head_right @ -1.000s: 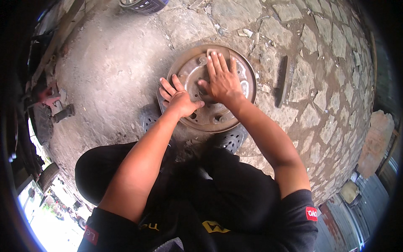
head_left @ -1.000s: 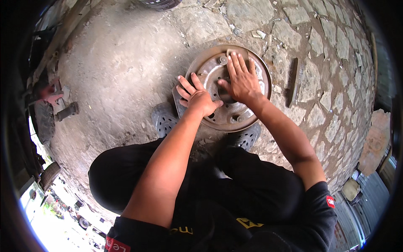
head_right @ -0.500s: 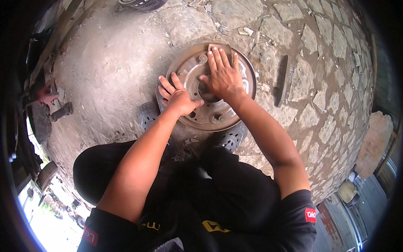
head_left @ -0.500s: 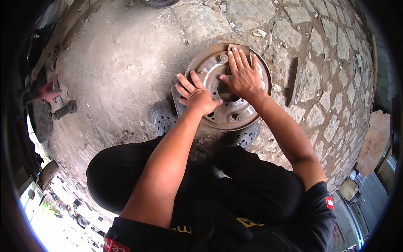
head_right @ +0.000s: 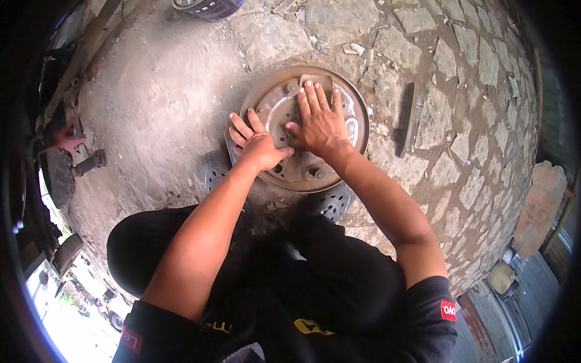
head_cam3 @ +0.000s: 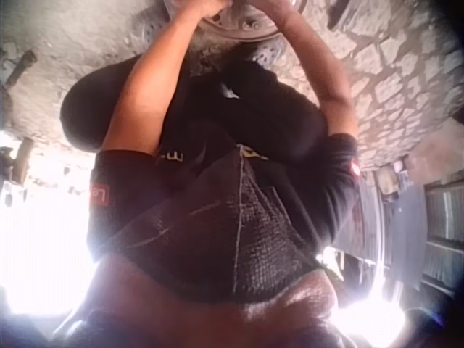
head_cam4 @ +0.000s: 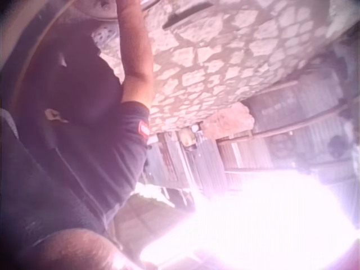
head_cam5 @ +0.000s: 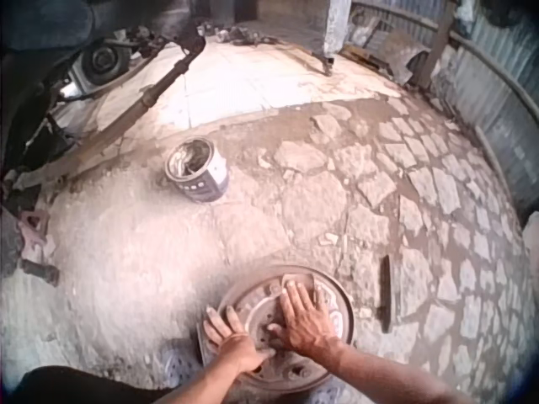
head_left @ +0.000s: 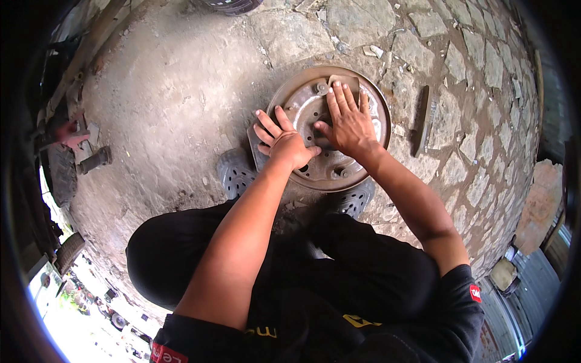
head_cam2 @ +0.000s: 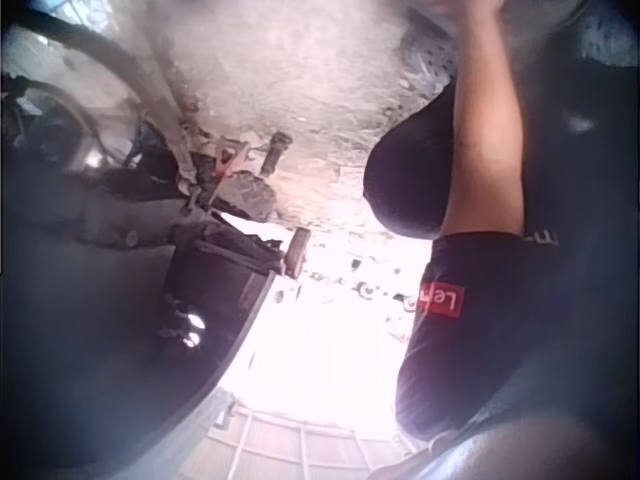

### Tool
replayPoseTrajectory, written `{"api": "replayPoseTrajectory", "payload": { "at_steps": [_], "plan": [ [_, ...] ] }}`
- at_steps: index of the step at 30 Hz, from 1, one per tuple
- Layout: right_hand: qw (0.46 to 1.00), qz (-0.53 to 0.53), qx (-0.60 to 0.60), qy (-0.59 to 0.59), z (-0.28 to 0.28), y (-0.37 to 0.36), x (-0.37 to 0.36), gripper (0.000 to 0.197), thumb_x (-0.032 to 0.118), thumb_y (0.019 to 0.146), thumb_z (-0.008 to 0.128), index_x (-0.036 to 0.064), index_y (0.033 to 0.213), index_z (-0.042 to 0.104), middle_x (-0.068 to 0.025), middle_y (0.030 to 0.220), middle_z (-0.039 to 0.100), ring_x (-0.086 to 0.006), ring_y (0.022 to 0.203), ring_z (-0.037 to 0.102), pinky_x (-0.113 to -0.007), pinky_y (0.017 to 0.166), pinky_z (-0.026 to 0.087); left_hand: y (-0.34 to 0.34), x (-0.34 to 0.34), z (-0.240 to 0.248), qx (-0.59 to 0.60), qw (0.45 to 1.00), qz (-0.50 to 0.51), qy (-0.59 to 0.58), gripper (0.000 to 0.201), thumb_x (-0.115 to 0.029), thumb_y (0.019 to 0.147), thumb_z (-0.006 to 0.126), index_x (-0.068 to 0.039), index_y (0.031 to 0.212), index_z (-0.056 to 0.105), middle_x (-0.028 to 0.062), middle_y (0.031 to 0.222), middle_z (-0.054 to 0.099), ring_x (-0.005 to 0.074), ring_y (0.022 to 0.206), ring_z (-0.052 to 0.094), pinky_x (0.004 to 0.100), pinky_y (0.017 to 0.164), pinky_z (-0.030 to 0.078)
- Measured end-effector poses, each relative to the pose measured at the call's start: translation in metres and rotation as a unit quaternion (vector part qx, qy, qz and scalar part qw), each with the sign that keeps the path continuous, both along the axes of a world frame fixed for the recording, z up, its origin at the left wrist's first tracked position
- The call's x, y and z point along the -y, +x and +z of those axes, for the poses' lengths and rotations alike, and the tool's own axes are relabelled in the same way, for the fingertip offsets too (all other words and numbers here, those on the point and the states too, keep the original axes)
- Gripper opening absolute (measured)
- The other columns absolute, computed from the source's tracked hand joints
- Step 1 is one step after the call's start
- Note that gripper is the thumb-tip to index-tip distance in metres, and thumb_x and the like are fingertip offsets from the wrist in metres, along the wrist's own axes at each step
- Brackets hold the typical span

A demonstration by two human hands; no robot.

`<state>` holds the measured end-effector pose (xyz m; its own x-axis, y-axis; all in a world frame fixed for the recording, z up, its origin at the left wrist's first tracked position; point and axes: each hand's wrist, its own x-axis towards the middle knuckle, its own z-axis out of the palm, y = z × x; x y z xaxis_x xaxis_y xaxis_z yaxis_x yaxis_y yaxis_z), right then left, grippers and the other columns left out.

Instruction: The person scrubs a metal wheel hub with a wire brush and a small block, working on both the flat face and the inner rim. The person rotates the hub to access different areas and continues scrubbing throughout the clip.

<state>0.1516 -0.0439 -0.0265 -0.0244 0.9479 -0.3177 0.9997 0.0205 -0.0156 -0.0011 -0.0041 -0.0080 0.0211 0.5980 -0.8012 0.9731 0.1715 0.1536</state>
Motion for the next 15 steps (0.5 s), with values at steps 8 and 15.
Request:
{"api": "replayPoseTrajectory", "payload": {
  "at_steps": [8,15],
  "plan": [
    [1.0,-0.005,0.018,0.008,0.0,0.002,-0.01,0.077,0.057,0.102,0.035,0.0036,0.157,0.024,-0.0142,0.164,0.022,-0.0294,0.153,0.018,-0.057,0.122,0.011,-0.001,0.002,-0.003,0.002,1.0,-0.003,0.0,0.144,-0.046,0.07,0.089,-0.009,0.154,-0.023,0.0282,0.154,-0.035,0.0511,0.148,-0.013,0.067,0.116,0.016],
    [1.0,0.001,-0.002,0.021,0.0,0.005,-0.008,0.077,0.057,0.102,0.034,0.0025,0.156,0.025,-0.0133,0.165,0.019,-0.0277,0.153,0.016,-0.057,0.122,0.011,0.0,0.001,0.0,0.007,1.0,0.004,0.008,0.143,-0.046,0.07,0.089,-0.009,0.155,-0.02,0.0291,0.155,-0.033,0.0513,0.148,-0.012,0.0672,0.116,0.016]
  ]
}}
